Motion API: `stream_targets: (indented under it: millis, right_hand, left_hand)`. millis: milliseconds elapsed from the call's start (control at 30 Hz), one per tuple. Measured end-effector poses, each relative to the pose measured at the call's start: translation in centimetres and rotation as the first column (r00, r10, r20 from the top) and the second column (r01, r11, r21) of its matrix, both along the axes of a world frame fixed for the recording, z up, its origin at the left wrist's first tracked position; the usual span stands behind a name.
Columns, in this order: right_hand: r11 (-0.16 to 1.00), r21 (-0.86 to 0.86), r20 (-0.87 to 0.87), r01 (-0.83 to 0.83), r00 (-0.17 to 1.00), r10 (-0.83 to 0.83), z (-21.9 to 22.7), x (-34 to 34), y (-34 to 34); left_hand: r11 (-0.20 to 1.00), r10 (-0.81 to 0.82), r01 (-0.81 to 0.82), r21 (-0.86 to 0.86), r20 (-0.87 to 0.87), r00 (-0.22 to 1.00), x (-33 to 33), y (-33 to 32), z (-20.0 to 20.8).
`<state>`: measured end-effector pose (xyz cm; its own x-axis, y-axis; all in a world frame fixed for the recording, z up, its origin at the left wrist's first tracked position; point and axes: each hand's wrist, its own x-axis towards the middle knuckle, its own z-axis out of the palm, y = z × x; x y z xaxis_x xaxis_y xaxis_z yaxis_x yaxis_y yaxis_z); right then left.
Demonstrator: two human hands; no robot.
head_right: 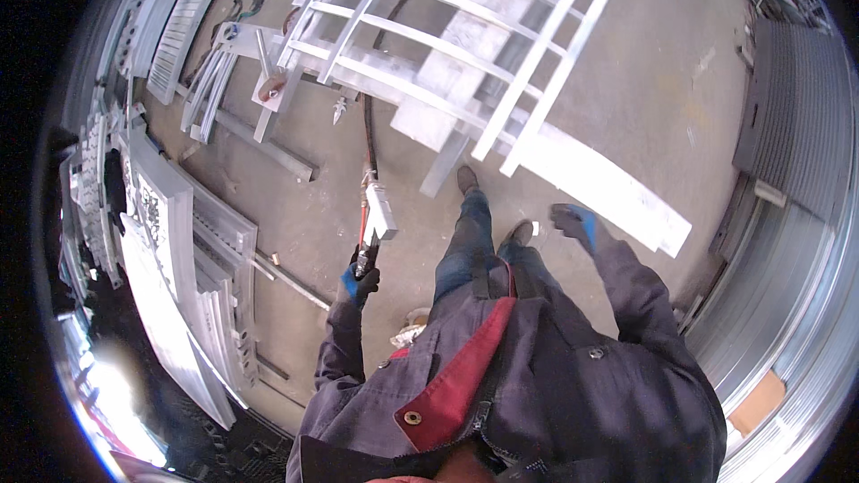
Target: The person welds a metal frame using a welding torch, then flips the frame and taps it with a metal rod. The person handles the frame and tools throughout the process in a workshop setting.
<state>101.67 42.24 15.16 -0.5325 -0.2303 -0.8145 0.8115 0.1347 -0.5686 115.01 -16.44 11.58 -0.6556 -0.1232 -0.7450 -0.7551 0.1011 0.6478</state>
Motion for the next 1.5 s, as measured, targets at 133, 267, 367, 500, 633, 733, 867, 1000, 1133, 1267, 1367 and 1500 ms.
stream_targets:
  millis: [133, 267, 367, 500, 633, 733, 867, 1000, 1133, 1267, 1367, 1500]
  right_hand:
    - [0.928, 0.269, 0.078, 0.256, 0.955, -0.286, -3.2, -4.8, 6.3]
    - [0.868, 0.325, 0.109, 0.376, 0.897, -0.429, -6.3, -9.0, 11.0]
    - [0.883, 0.344, 0.136, 0.319, 0.914, -0.383, -9.7, -12.0, 12.6]
    - [0.870, 0.473, 0.102, 0.143, 0.971, -0.215, -15.0, -15.5, 13.4]
    - [0.930, 0.354, 0.108, 0.097, 0.984, -0.143, -25.0, -20.6, 13.4]
    - [0.913, 0.408, 0.101, -0.015, 0.994, -0.029, -31.8, -24.3, 13.2]
    - [0.857, 0.488, 0.056, -0.167, 0.985, 0.160, -39.5, -29.4, 11.1]
    - [0.773, 0.558, 0.020, -0.301, 0.937, 0.350, -46.7, -33.4, 7.0]
    - [0.702, 0.612, 0.036, -0.365, 0.899, 0.435, -52.1, -36.0, 3.2]
    - [0.664, 0.641, 0.057, -0.384, 0.887, 0.458, -55.2, -37.2, 1.4]
    - [0.653, 0.656, 0.059, -0.379, 0.888, 0.456, -56.5, -37.6, 1.4]
    - [0.655, 0.663, 0.051, -0.362, 0.895, 0.443, -57.6, -38.2, 1.1]
  left_hand:
    - [0.991, 0.130, -0.132, 0.003, 0.148, 0.980, -5.7, -5.5, -13.7]
    - [0.989, 0.131, -0.148, 0.018, 0.367, 0.921, -12.2, -8.1, -27.4]
    - [0.987, 0.123, -0.153, 0.053, 0.364, 0.923, -17.0, -7.6, -34.7]
    - [0.990, 0.038, -0.084, 0.109, 0.372, 0.927, -22.2, -5.8, -39.2]
    - [0.990, -0.027, -0.026, 0.135, 0.376, 0.926, -26.7, -0.8, -42.1]
    - [0.991, -0.040, -0.007, 0.132, 0.350, 0.936, -30.1, 3.0, -44.7]
    - [0.994, -0.004, -0.033, 0.106, 0.330, 0.944, -33.0, 7.0, -49.6]
    - [0.996, 0.031, -0.059, 0.073, 0.342, 0.939, -33.7, 9.2, -54.4]
    - [0.996, 0.059, -0.077, 0.041, 0.337, 0.940, -33.8, 10.2, -57.8]
    - [0.995, 0.090, -0.101, 0.019, 0.329, 0.940, -33.6, 10.7, -59.8]
    - [0.993, 0.111, -0.120, 0.011, 0.315, 0.943, -33.5, 11.0, -60.6]
    - [0.990, 0.134, -0.141, 0.001, 0.292, 0.947, -33.5, 11.2, -60.9]
